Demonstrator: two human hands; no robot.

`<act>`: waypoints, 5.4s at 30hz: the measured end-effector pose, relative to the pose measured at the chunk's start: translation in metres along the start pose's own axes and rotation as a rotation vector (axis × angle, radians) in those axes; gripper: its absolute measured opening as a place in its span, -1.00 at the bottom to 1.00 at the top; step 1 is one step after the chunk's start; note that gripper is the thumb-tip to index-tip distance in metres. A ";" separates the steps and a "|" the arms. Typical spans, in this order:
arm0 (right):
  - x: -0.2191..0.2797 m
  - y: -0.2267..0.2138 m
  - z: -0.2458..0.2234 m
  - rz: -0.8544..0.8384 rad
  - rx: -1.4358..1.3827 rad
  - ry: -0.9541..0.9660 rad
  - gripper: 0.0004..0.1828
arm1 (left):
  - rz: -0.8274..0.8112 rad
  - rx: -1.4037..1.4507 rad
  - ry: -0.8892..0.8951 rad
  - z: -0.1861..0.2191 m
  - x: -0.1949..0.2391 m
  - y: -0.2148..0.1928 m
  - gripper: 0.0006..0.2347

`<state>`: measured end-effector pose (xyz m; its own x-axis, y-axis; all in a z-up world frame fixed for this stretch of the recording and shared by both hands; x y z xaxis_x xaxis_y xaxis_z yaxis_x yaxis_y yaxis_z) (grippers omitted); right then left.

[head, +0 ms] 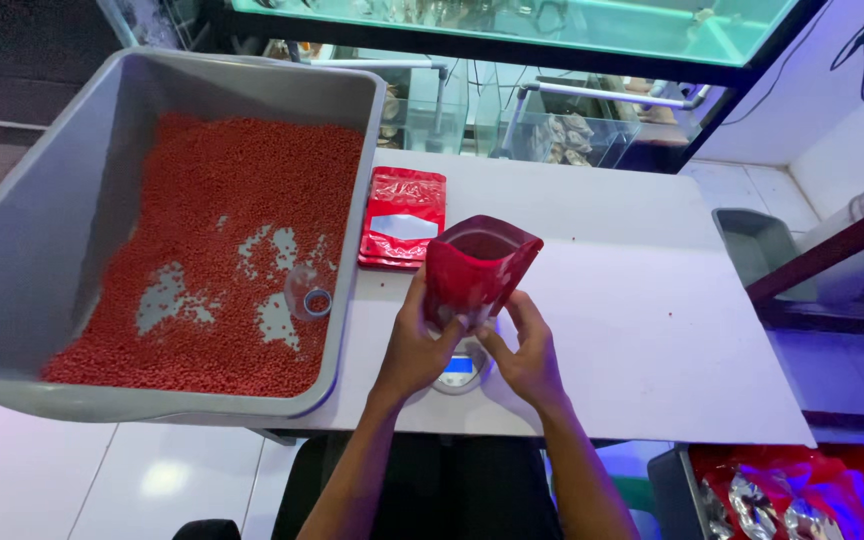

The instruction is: The person scoops red fish food from a large bin into a red bag using a plastic bottle, weighs the bag on a digital scale, and seals the bag before placing it in a tray with other filled bags.

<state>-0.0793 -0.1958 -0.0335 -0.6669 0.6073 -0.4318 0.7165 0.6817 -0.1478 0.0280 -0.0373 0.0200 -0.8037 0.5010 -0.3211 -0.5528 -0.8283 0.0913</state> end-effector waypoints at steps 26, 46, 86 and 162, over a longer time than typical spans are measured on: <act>-0.025 0.012 -0.141 0.084 -0.073 -0.391 0.22 | 0.273 0.563 -0.038 0.011 0.016 -0.017 -0.30; -0.049 0.023 -0.185 0.006 0.033 -0.557 0.12 | 0.311 0.668 -0.050 0.025 0.007 -0.020 -0.35; -0.005 0.015 -0.044 -0.082 0.354 0.117 0.03 | 0.009 0.138 -0.071 0.032 0.006 0.007 -0.32; -0.038 0.016 -0.136 0.011 -0.088 -0.376 0.23 | 0.287 0.853 -0.072 0.025 0.005 -0.016 -0.21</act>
<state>-0.0703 -0.1521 0.1011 -0.5259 0.4334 -0.7318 0.6920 0.7183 -0.0720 0.0269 -0.0151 0.0406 -0.9318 0.3420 -0.1211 -0.2814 -0.4706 0.8363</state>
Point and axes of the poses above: each hand's wrist, its own x-axis away from the middle knuckle, its own y-axis out of the palm, z = x × y, the point moved 5 cm from there along -x, towards the middle knuckle, and after that the axes turned 10 degrees about z, right-handed, at the moved point
